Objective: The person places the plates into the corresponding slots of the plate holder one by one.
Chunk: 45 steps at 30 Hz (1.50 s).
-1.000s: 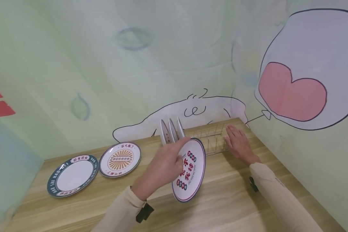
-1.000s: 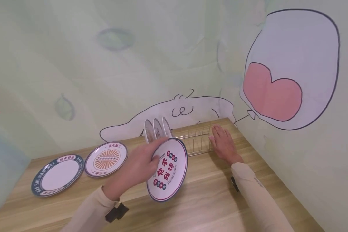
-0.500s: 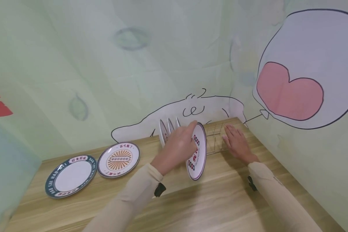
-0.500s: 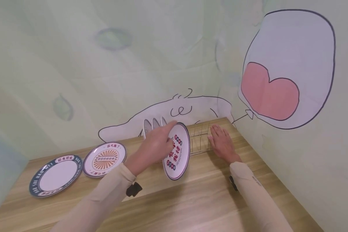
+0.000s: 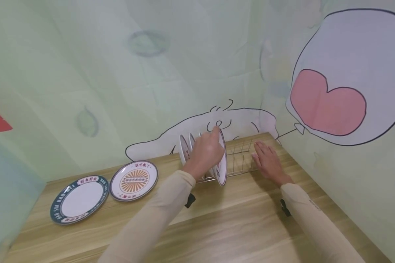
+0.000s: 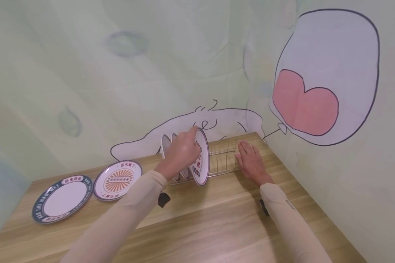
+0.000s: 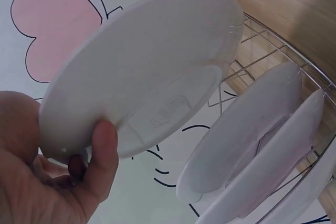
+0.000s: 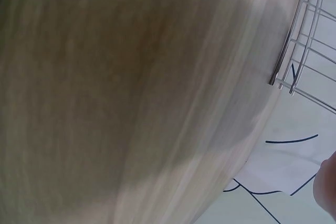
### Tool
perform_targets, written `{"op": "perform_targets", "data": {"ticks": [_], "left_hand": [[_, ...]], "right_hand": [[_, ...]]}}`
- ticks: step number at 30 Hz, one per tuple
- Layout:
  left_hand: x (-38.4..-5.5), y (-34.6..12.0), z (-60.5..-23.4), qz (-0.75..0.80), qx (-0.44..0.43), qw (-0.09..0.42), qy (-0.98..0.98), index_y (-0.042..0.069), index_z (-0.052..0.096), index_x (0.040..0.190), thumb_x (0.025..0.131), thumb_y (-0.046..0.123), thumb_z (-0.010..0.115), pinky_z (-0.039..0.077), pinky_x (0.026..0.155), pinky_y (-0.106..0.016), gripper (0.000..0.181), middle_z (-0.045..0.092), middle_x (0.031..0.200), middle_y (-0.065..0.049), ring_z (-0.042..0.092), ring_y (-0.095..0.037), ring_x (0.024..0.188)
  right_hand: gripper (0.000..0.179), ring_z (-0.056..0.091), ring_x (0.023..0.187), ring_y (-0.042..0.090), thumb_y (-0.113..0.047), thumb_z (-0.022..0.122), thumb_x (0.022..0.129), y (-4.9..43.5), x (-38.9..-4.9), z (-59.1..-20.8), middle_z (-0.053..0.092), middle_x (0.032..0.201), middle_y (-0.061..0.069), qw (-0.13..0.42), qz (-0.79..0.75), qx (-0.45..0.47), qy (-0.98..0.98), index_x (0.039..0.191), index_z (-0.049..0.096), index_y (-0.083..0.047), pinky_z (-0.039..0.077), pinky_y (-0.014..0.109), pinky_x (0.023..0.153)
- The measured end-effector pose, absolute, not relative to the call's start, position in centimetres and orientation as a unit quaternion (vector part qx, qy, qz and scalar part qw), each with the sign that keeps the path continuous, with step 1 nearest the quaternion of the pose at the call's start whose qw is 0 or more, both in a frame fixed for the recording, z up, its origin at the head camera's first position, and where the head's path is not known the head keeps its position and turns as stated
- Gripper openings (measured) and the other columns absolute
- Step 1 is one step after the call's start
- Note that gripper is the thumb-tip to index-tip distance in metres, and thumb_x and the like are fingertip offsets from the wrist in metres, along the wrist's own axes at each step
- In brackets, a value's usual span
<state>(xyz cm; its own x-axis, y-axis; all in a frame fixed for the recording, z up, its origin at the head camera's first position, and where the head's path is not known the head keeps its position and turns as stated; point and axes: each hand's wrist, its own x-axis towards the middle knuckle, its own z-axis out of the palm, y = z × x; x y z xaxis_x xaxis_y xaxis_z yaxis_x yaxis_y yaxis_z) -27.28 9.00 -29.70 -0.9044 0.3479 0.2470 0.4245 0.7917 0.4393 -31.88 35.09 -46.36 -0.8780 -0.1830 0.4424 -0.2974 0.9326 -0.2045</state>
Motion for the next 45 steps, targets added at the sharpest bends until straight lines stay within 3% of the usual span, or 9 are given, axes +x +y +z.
{"op": "perform_targets", "data": {"ticks": [6, 12, 29, 33, 40, 45], "left_hand": [[-27.8, 9.3, -29.5, -0.239, -0.210, 0.082, -0.945, -0.003, 0.038, 0.147, 0.088, -0.002, 0.050, 0.027, 0.031, -0.018, 0.061, 0.044, 0.054, 0.001, 0.036, -0.009, 0.037], [-28.0, 9.0, -28.5, -0.239, -0.210, 0.107, -0.942, -0.003, 0.049, 0.128, 0.085, -0.004, 0.052, 0.030, 0.031, -0.019, 0.042, 0.046, 0.058, -0.001, 0.038, -0.010, 0.039], [-30.6, 10.9, -30.1, -0.198, -0.154, 0.070, -0.966, -0.004, 0.037, 0.148, 0.093, 0.005, 0.053, 0.042, 0.037, -0.021, 0.058, 0.062, 0.072, -0.010, 0.053, -0.015, 0.049], [-31.2, 11.7, -30.9, -0.186, -0.139, 0.080, -0.969, -0.005, 0.042, 0.143, 0.091, 0.007, 0.058, 0.046, 0.040, -0.023, 0.056, 0.063, 0.076, -0.012, 0.058, -0.019, 0.056], [-32.1, 12.3, -32.3, -0.162, -0.121, 0.099, -0.974, -0.004, 0.054, 0.122, 0.092, 0.013, 0.061, 0.046, 0.041, -0.024, 0.035, 0.065, 0.076, -0.011, 0.060, -0.018, 0.057], [-32.6, 12.4, -33.0, -0.138, -0.121, 0.106, -0.977, -0.006, 0.056, 0.120, 0.095, 0.016, 0.058, 0.051, 0.046, -0.027, 0.033, 0.067, 0.078, -0.013, 0.064, -0.020, 0.061]], "right_hand": [[0.052, 0.036, 0.145, 0.043, -0.023, 0.044, 0.105, 35.1, -31.9, -46.6, 0.041, 0.153, 0.027, 0.216, 0.136, 0.133, -0.958, 0.145, 0.041, 0.010, 0.022, 0.057, 0.121], [0.051, 0.036, 0.145, 0.042, -0.023, 0.043, 0.106, 35.3, -32.2, -46.7, 0.041, 0.153, 0.027, 0.223, 0.135, 0.130, -0.957, 0.145, 0.042, 0.010, 0.021, 0.057, 0.122], [0.052, 0.034, 0.146, 0.042, -0.023, 0.042, 0.106, 35.2, -32.0, -46.5, 0.040, 0.153, 0.027, 0.211, 0.136, 0.123, -0.960, 0.146, 0.040, 0.010, 0.021, 0.056, 0.122], [0.052, 0.035, 0.145, 0.042, -0.023, 0.043, 0.106, 35.2, -31.9, -46.5, 0.040, 0.154, 0.027, 0.210, 0.135, 0.125, -0.960, 0.145, 0.041, 0.010, 0.020, 0.056, 0.122], [0.051, 0.035, 0.145, 0.042, -0.023, 0.043, 0.105, 35.3, -31.9, -46.6, 0.041, 0.153, 0.027, 0.211, 0.137, 0.124, -0.960, 0.145, 0.041, 0.010, 0.022, 0.056, 0.122], [0.052, 0.033, 0.147, 0.041, -0.023, 0.043, 0.106, 35.2, -31.9, -46.6, 0.038, 0.155, 0.026, 0.206, 0.138, 0.123, -0.961, 0.146, 0.040, 0.010, 0.020, 0.055, 0.122]]}}
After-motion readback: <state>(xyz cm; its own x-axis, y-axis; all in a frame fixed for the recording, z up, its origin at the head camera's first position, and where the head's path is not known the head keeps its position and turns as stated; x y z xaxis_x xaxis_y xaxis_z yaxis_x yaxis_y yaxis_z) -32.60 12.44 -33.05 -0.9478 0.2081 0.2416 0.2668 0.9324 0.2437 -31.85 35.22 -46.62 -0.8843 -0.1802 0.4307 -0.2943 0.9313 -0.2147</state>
